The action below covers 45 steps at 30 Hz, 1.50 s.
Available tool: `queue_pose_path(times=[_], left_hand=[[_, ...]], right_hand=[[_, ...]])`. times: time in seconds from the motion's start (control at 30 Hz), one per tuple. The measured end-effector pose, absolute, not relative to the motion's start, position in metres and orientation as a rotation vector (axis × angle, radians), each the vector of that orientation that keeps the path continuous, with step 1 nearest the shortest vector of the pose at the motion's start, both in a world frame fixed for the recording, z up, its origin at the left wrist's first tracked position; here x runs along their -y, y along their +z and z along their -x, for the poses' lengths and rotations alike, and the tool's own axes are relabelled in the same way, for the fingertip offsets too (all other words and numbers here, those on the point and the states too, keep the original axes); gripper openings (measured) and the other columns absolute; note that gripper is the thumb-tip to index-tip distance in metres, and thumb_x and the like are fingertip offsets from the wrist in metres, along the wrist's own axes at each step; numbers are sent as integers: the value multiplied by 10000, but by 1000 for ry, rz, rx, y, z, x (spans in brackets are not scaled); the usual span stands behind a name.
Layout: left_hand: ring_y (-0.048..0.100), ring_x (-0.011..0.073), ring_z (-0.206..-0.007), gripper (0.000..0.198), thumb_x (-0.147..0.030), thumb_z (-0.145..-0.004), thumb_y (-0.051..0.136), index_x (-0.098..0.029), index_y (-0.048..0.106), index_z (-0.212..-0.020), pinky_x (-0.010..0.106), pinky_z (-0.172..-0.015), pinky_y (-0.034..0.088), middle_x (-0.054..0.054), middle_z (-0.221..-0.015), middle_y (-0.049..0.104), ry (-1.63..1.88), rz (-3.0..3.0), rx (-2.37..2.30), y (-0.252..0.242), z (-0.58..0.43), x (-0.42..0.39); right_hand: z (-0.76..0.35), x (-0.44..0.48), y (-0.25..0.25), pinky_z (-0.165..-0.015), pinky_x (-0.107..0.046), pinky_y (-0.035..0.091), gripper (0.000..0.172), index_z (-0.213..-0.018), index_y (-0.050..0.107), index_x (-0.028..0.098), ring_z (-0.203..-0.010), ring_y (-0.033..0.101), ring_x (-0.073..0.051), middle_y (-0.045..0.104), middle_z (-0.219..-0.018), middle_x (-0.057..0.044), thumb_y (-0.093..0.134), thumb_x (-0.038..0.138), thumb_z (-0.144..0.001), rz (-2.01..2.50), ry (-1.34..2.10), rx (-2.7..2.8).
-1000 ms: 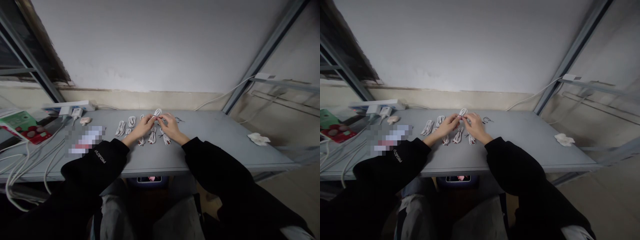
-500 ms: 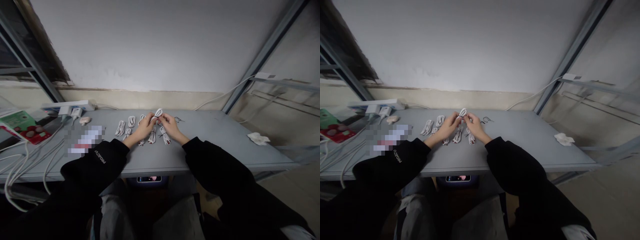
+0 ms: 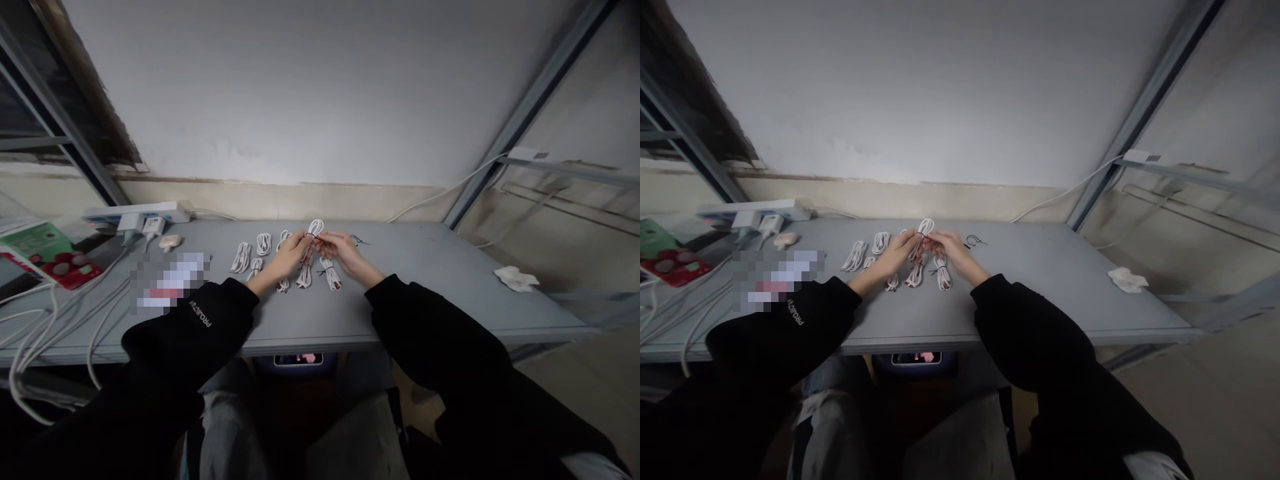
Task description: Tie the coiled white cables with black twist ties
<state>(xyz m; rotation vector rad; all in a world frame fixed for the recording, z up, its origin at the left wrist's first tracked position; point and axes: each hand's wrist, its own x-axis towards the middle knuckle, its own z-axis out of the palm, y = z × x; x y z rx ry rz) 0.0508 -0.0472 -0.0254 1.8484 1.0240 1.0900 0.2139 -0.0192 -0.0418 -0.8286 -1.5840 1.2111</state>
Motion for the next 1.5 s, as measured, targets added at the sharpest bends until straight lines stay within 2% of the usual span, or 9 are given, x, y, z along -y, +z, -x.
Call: queue_pose_path(times=[0.23, 0.47, 0.63, 0.8, 0.9, 1.1, 1.23, 1.37, 1.5], left_hand=[[587, 209, -726, 185, -317, -1006, 400, -196, 534, -965, 314, -710, 386, 31, -742, 605, 953, -2339, -1558, -23, -46, 51], [648, 255, -788, 248, -327, -1030, 340, -178, 535, -1062, 330, -700, 395, 95, -827, 668, 802, -2395, -1764, -19, -52, 58], [618, 224, -754, 165, -298, -1023, 370, -206, 505, -1000, 307, -676, 387, 54, -767, 621, 972, -2271, -1679, -22, -53, 55], [559, 198, -672, 132, -294, -1017, 373, -224, 484, -999, 300, -656, 375, 7, -699, 548, 1107, -2204, -1557, -26, -51, 52], [543, 191, -655, 127, -294, -1015, 372, -228, 480, -1007, 303, -656, 382, 3, -699, 547, 1133, -2182, -1521, -25, -51, 53], [526, 187, -630, 115, -282, -1010, 389, -221, 486, -1016, 317, -672, 387, -2, -689, 546, 1171, -2148, -1471, -24, -51, 55], [511, 179, -625, 81, -261, -996, 418, -221, 486, -977, 308, -664, 361, -15, -670, 524, 1211, -2116, -1400, -26, -50, 53], [483, 152, -583, 94, -250, -982, 431, -222, 478, -907, 286, -635, 343, -40, -626, 502, 1228, -2027, -1323, -25, -52, 52], [445, 115, -517, 140, -246, -972, 435, -217, 448, -836, 253, -573, 329, -63, -578, 489, 1230, -1901, -1239, -22, -54, 54]], right_hand=[[-217, 36, -39, -626, -294, 308, 260, -763, 596, 211, -662, 493, -159, 595, -713, -17, 452, 306, -958, 1024, 106, 2034], [-209, 44, -38, -606, -318, 260, 316, -725, 620, 183, -629, 499, -165, 629, -685, -58, 417, 240, -961, 1091, -350, 2152], [-202, 47, -40, -595, -316, 247, 333, -640, 566, 202, -570, 461, -150, 555, -593, -22, 476, 297, -945, 1152, -186, 1996], [-197, 40, -49, -536, -280, 295, 392, -646, 514, 223, -505, 409, -117, 466, -554, 31, 538, 498, -925, 985, 587, 1634], [-196, 35, -49, -488, -264, 306, 429, -660, 521, 223, -479, 387, -99, 447, -544, 49, 625, 594, -849, 859, 928, 1482], [-199, 30, -45, -430, -246, 298, 399, -682, 541, 218, -434, 374, -72, 484, -544, 61, 751, 551, -752, 865, 1136, 1408], [-199, 27, -48, -473, -249, 348, 326, -741, 584, 213, -470, 440, -83, 556, -610, 43, 728, 503, -781, 859, 1065, 1514], [-199, 27, -54, -580, -273, 405, 189, -790, 612, 219, -581, 544, -122, 626, -691, 15, 672, 391, -841, 937, 715, 1611], [-202, 30, -54, -634, -304, 419, 112, -870, 661, 225, -631, 571, -155, 671, -762, -10, 634, 333, -871, 1055, 362, 1697]])
